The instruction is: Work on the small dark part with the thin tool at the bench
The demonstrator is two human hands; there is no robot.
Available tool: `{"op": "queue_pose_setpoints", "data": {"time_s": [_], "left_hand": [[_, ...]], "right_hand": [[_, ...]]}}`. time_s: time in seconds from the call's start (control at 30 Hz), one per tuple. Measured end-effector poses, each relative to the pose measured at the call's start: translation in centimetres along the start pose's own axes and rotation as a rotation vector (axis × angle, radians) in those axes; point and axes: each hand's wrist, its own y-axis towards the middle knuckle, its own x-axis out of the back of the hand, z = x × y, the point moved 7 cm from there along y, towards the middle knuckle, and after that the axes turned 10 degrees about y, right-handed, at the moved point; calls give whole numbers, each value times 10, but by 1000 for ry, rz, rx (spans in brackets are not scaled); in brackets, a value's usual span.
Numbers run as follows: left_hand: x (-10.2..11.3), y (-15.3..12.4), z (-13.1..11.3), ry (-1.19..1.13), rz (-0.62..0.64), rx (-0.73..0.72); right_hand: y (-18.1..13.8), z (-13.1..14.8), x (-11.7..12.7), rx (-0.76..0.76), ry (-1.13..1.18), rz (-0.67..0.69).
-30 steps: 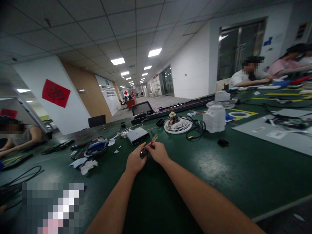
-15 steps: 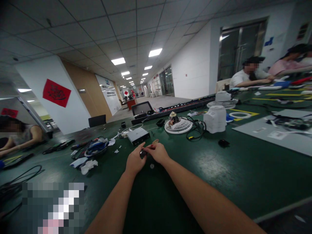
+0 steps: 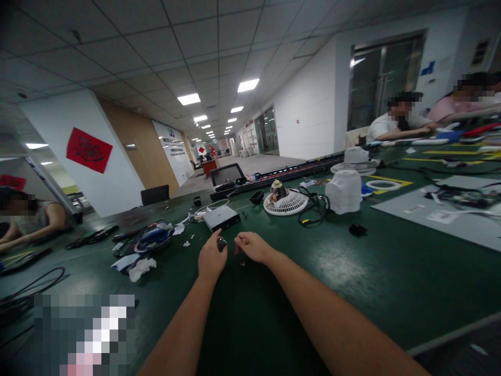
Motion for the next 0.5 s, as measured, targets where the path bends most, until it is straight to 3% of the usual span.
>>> {"op": "queue_pose_setpoints", "data": {"time_s": [0.1, 0.27, 0.5], "left_hand": [[0, 0, 5, 7, -5, 40], [-2, 0, 4, -3, 14, 41], [-2, 0, 3, -12, 29, 28]], "right_hand": [[-4, -2, 2, -33, -94, 85], [-12, -6, -1, -184, 43, 294], [-11, -5, 3, -217, 41, 305]]}}
